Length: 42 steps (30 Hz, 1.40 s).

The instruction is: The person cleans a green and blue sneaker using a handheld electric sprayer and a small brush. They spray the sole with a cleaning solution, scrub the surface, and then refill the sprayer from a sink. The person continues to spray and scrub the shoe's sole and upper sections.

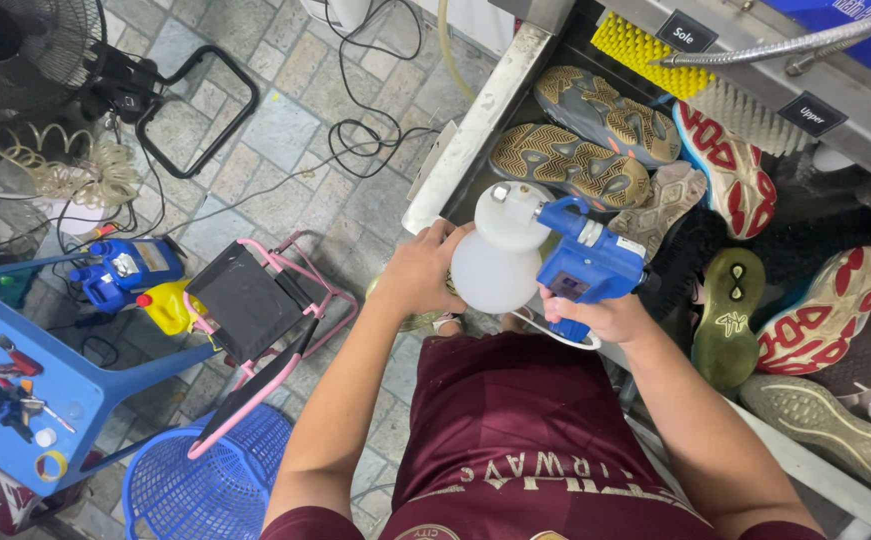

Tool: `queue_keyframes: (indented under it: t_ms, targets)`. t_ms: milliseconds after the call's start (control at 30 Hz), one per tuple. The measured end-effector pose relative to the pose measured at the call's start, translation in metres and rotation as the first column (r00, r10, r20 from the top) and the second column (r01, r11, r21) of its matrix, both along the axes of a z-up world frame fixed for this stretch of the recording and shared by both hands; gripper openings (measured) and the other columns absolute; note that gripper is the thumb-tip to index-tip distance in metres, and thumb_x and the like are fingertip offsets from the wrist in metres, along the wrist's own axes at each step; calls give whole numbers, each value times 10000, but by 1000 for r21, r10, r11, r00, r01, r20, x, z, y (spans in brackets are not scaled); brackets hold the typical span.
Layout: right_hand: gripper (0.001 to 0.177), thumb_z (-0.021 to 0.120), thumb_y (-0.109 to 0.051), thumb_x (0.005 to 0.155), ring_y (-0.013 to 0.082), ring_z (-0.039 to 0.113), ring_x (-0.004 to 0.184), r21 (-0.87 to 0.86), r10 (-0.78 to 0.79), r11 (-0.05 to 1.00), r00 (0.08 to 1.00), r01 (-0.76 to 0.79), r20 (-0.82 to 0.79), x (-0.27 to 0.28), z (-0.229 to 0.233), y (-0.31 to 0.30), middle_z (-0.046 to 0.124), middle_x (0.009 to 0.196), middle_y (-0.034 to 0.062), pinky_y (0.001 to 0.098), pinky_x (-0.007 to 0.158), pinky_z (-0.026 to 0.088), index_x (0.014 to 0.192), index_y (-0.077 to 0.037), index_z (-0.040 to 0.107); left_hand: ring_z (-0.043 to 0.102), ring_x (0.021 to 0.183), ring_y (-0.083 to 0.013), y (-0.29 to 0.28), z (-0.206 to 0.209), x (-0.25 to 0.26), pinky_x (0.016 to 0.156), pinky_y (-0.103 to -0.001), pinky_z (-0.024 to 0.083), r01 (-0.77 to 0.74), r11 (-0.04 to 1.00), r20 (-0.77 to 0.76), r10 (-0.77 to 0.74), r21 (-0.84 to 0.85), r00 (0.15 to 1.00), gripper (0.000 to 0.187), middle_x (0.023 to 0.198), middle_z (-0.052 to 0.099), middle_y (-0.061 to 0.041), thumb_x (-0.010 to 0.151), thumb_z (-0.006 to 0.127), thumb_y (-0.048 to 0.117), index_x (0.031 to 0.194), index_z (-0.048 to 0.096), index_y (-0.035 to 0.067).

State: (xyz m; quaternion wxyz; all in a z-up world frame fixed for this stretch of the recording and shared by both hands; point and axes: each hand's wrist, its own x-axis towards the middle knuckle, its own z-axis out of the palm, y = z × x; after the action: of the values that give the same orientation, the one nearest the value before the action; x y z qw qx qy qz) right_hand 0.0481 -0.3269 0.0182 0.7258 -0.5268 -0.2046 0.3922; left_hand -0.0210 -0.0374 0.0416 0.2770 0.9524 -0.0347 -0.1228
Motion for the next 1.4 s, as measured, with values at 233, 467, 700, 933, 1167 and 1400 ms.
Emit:
queue_keyframes:
  t_ms: [233,467,700,933,1167,1400]
  targets:
    - [164,693,-25,911,151,678,773,-91,-55,994,995,62,82,3,18,-32,674,905,76,315,687,559,1065,-7,637,592,1143,-363,46,42,-14,869,-473,540,-221,971,133,209,88,969,1182,1239,578,-145,479,910,271,1537,392,162]
    - [199,776,-52,835,136,687,682,-388,-62,902,946,189,318,-5,3,-57,703,823,56,298,613,549,1002,-20,674,564,1125,-351,71,13,16,880,-448,528,-402,905,467,297,141,833,1150,1249,558,-125,497,919,248,1529,423,148]
    - [231,778,-6,781,102,669,701,-412,-123,882,956,228,265,-8,4,-41,718,810,27,275,662,544,992,-7,686,557,1121,-334,58,-40,43,927,-426,526,-467,869,447,357,162,820,1169,1269,552,-109,514,908,220,1553,391,81]
    - [200,754,-8,793,93,672,683,-464,-120,859,966,217,229,-6,0,-30,723,769,27,266,664,539,988,-17,710,561,1143,-327,64,-50,39,893,-406,538,-529,843,423,447,94,788,1198,1283,550,-87,494,913,227,1555,370,101]
    - [176,786,-33,799,95,672,666,-496,-80,840,955,218,285,-5,4,-21,716,750,30,270,646,541,951,-5,701,563,1095,-313,61,-48,41,919,-400,528,-526,844,427,438,107,791,1194,1240,554,-80,479,913,212,1550,389,142]
    - [183,783,-45,804,90,662,660,-484,-85,848,956,217,280,-7,3,-14,709,749,25,261,638,544,963,-12,698,553,1093,-319,59,-48,40,956,-408,502,-523,844,411,437,121,800,1200,1228,549,-92,483,915,204,1555,381,135]
